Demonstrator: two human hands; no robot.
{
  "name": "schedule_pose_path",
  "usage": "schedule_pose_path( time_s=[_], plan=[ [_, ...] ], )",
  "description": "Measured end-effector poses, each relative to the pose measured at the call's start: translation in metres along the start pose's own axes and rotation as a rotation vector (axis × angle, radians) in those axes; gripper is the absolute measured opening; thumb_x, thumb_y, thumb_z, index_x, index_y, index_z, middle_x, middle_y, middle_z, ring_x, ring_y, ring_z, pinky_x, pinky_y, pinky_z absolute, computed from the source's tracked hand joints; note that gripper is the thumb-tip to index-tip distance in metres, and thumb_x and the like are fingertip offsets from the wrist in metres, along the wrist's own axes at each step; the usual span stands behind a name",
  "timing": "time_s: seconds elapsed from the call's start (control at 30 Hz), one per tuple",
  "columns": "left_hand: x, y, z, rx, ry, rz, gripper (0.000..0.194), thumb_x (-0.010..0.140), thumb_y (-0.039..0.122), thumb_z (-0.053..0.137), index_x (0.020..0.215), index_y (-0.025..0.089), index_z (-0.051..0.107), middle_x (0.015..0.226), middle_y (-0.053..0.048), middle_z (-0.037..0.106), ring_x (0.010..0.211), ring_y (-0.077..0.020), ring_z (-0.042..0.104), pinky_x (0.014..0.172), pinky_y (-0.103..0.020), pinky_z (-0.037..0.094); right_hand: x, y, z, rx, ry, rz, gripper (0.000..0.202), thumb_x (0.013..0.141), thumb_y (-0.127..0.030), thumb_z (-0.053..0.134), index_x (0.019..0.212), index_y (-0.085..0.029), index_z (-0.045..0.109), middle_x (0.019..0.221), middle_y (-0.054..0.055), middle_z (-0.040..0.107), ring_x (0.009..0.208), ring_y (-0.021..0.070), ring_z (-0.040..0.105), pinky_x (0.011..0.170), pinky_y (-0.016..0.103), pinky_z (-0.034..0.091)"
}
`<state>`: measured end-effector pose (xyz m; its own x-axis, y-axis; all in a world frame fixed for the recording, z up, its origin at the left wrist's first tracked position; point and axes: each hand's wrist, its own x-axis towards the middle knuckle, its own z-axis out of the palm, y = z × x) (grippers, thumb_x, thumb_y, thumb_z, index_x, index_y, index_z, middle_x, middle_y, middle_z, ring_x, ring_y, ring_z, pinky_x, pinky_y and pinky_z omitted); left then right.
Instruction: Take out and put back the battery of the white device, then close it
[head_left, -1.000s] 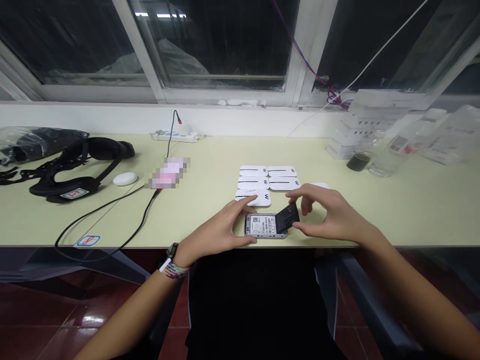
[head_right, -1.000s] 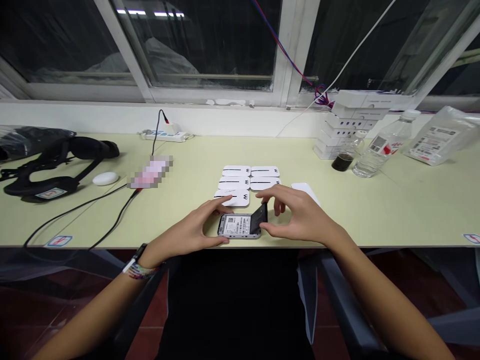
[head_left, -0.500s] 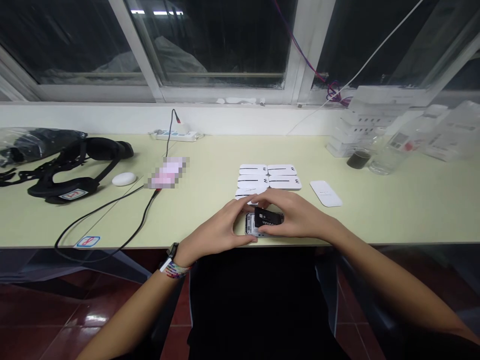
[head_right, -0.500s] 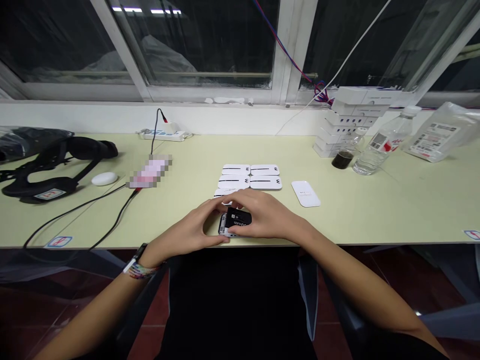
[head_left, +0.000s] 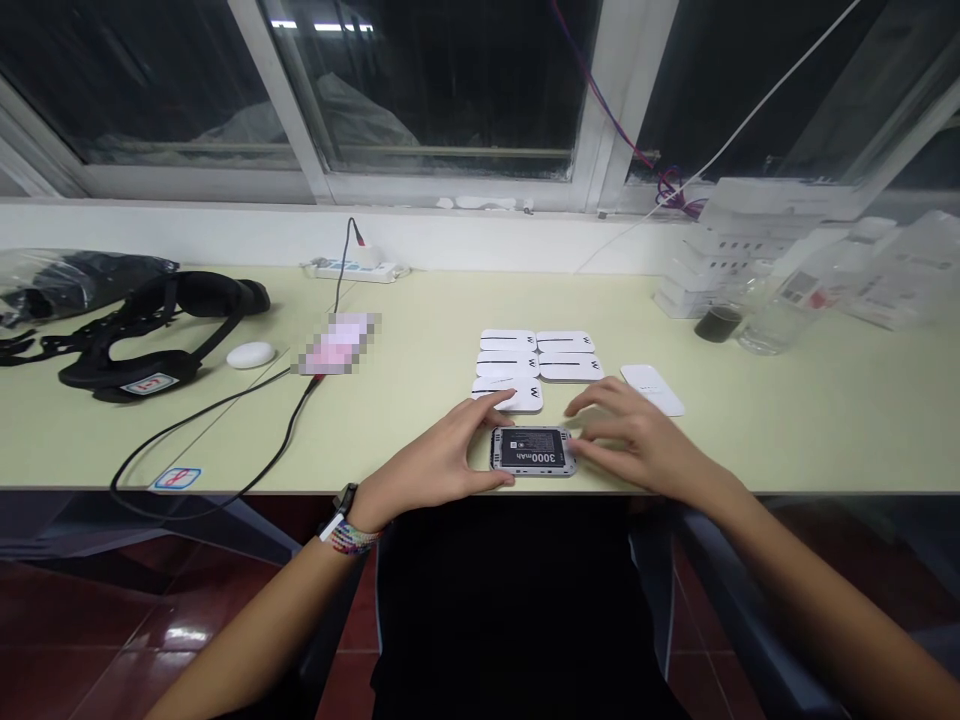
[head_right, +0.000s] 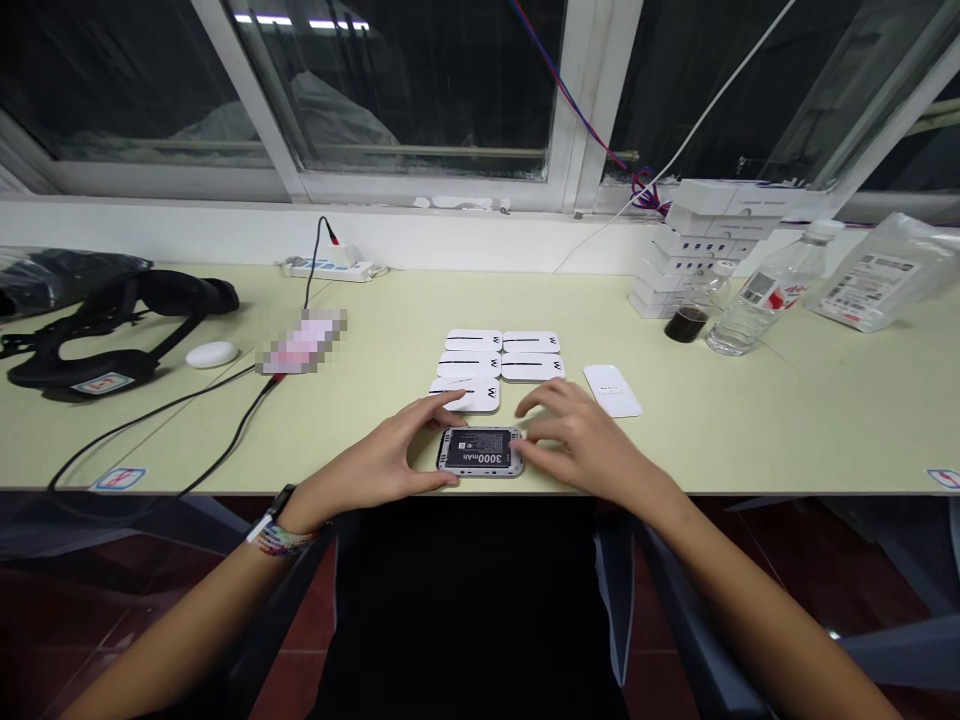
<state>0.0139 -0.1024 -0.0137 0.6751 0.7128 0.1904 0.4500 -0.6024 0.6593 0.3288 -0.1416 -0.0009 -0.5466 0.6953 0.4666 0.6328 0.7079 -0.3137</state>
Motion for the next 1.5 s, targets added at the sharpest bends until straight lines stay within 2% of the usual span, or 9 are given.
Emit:
schedule_pose_path(
  time_s=[0.13, 0.23, 0.37, 0.53, 0.7, 0.83, 0.97, 1.33, 1.5],
  plan=[
    [0.000, 0.001, -0.001, 0.015, -0.011, -0.021, 0.095, 0.090, 0.043, 0.085, 0.169, 0.038, 0.032, 0.150, -0.009, 0.065, 0.144, -0.0372, 0.059, 0.124, -0.059, 0.044, -0.023, 0.032, -0.013, -0.355, 0.223, 0.355, 0.027, 0.102, -0.048, 0.066, 0.102, -0.024, 0.079, 0.112, 0.015, 0.074, 0.108, 0.0369, 0.065, 0.081, 0.051, 0.056],
    [0.000, 0.002, -0.002, 0.015, -0.018, -0.023, 0.094, 0.091, 0.042, 0.085, 0.168, 0.038, 0.032, 0.149, -0.009, 0.066, 0.144, -0.0366, 0.058, 0.125, -0.059, 0.044, -0.033, 0.045, -0.018, -0.504, 0.144, 0.635, 0.046, 0.095, -0.059, 0.068, 0.116, -0.019, 0.076, 0.113, 0.018, 0.074, 0.102, 0.0398, 0.067, 0.069, 0.045, 0.053],
    [-0.001, 0.002, -0.002, 0.016, -0.022, -0.027, 0.094, 0.091, 0.043, 0.085, 0.169, 0.039, 0.032, 0.149, -0.009, 0.065, 0.144, -0.0364, 0.058, 0.124, -0.058, 0.044, -0.034, 0.043, -0.027, -0.498, 0.043, 0.754, 0.039, 0.093, -0.041, 0.062, 0.122, -0.018, 0.074, 0.102, 0.016, 0.078, 0.086, 0.0350, 0.070, 0.061, 0.039, 0.047],
    [0.000, 0.001, -0.002, 0.008, -0.028, -0.026, 0.095, 0.091, 0.043, 0.085, 0.169, 0.039, 0.031, 0.149, -0.009, 0.065, 0.144, -0.0367, 0.058, 0.125, -0.058, 0.044, -0.022, 0.028, -0.043, -0.096, 0.127, 0.623, 0.028, 0.088, -0.028, 0.062, 0.113, -0.024, 0.076, 0.087, 0.007, 0.080, 0.071, 0.0272, 0.071, 0.058, 0.036, 0.049],
    [0.000, 0.000, -0.001, -0.002, -0.020, -0.002, 0.097, 0.091, 0.043, 0.085, 0.170, 0.039, 0.029, 0.150, -0.009, 0.064, 0.145, -0.0361, 0.058, 0.126, -0.058, 0.043, 0.007, -0.002, -0.024, 0.386, -0.092, 0.399, 0.029, 0.093, -0.029, 0.067, 0.121, -0.026, 0.075, 0.101, 0.004, 0.082, 0.085, 0.0258, 0.075, 0.072, 0.037, 0.059],
    [-0.001, -0.002, 0.000, 0.019, -0.008, 0.003, 0.097, 0.090, 0.046, 0.086, 0.170, 0.039, 0.031, 0.158, -0.010, 0.058, 0.150, -0.0377, 0.053, 0.125, -0.058, 0.044, 0.032, -0.015, 0.002, 0.409, -0.206, 0.307, 0.025, 0.097, -0.028, 0.068, 0.121, -0.029, 0.075, 0.102, 0.002, 0.080, 0.094, 0.0243, 0.073, 0.081, 0.037, 0.057],
    [0.000, -0.004, 0.000, 0.036, -0.010, 0.011, 0.090, 0.089, 0.047, 0.087, 0.164, 0.037, 0.039, 0.165, -0.010, 0.050, 0.153, -0.0374, 0.049, 0.127, -0.058, 0.043, 0.041, -0.014, 0.012, 0.408, -0.188, 0.244, 0.026, 0.095, -0.022, 0.070, 0.121, -0.028, 0.074, 0.116, 0.002, 0.079, 0.102, 0.0229, 0.072, 0.089, 0.038, 0.055],
    [0.001, 0.006, -0.004, 0.053, -0.015, 0.082, 0.060, 0.092, 0.035, 0.080, 0.147, 0.033, 0.056, 0.147, -0.008, 0.062, 0.142, -0.0351, 0.057, 0.121, -0.055, 0.048, 0.026, -0.014, 0.032, 0.161, 0.006, 0.157, 0.011, 0.101, -0.030, 0.070, 0.111, -0.025, 0.070, 0.112, 0.008, 0.069, 0.108, 0.0274, 0.067, 0.091, 0.044, 0.057],
    [0.002, 0.008, -0.005, 0.064, -0.032, 0.103, 0.044, 0.096, 0.036, 0.076, 0.138, 0.031, 0.061, 0.138, -0.007, 0.066, 0.137, -0.0331, 0.058, 0.118, -0.052, 0.050, 0.014, -0.010, 0.023, 0.218, -0.025, 0.116, 0.017, 0.106, -0.029, 0.064, 0.122, -0.028, 0.070, 0.123, 0.009, 0.069, 0.119, 0.0277, 0.067, 0.102, 0.048, 0.058]
  ],
)
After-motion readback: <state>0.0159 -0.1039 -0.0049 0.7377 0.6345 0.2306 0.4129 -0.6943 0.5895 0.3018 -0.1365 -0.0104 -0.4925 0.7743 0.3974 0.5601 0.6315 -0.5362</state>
